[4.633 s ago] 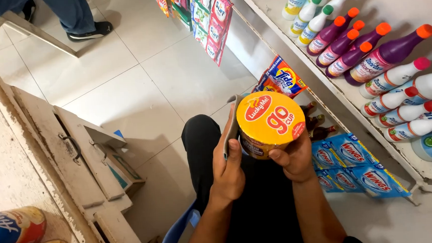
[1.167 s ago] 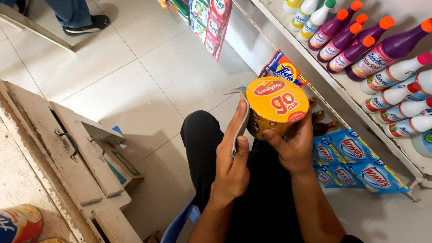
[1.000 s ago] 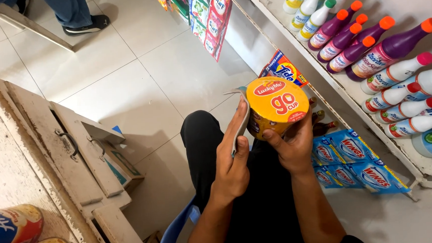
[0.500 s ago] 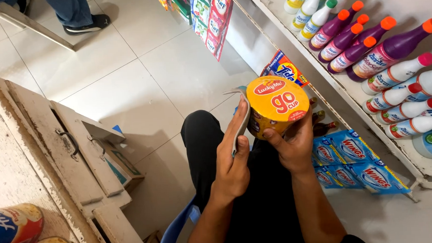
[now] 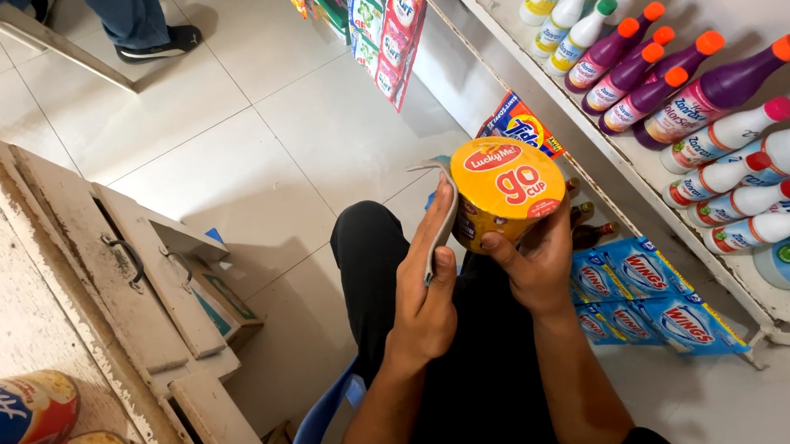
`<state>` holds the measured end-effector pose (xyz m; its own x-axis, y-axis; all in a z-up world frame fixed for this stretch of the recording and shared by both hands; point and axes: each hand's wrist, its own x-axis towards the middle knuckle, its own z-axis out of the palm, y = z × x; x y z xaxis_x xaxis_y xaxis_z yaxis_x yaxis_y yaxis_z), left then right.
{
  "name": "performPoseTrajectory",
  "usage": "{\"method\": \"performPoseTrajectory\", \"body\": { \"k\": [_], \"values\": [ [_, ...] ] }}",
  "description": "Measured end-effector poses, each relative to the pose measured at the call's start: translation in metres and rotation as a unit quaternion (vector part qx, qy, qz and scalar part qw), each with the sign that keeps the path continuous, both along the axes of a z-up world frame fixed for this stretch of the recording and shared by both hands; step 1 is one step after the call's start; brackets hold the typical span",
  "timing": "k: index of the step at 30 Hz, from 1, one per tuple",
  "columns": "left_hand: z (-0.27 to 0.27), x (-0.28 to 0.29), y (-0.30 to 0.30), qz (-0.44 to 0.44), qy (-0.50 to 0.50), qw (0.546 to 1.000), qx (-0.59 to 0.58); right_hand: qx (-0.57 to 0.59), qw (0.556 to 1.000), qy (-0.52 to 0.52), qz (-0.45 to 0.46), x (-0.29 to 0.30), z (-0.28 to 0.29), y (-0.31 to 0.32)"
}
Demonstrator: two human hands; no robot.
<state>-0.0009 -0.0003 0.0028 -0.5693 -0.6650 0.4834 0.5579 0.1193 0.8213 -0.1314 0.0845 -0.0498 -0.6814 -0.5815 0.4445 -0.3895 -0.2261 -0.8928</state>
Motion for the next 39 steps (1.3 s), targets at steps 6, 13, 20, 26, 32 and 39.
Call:
{"method": "performPoseTrajectory", "body": {
  "k": [6,13,20,26,32,39],
  "values": [
    [0.001,0.0,0.0,0.0,0.002,1.0,-0.008,-0.007,1.0,-0.007,0.002,-0.004,-0.009,0.006],
    [0.001,0.005,0.001,-0.017,0.021,0.999,0.018,-0.136,0.985,-0.077,0.069,-0.017,-0.031,0.02],
    [-0.001,0.003,0.003,-0.019,0.018,1.0,-0.001,-0.188,0.963,-0.177,0.077,-0.036,-0.077,0.038],
    [0.02,0.014,0.002,-0.017,-0.062,0.998,-0.011,-0.048,0.99,-0.129,-0.002,0.011,0.012,0.003],
    [0.014,0.012,-0.001,-0.041,-0.038,0.996,0.065,-0.066,0.993,-0.086,0.055,0.022,0.041,0.003],
    [0.003,0.009,-0.004,-0.039,-0.034,0.997,0.062,-0.164,0.918,-0.288,0.215,0.005,0.015,0.001]
  ]
}}
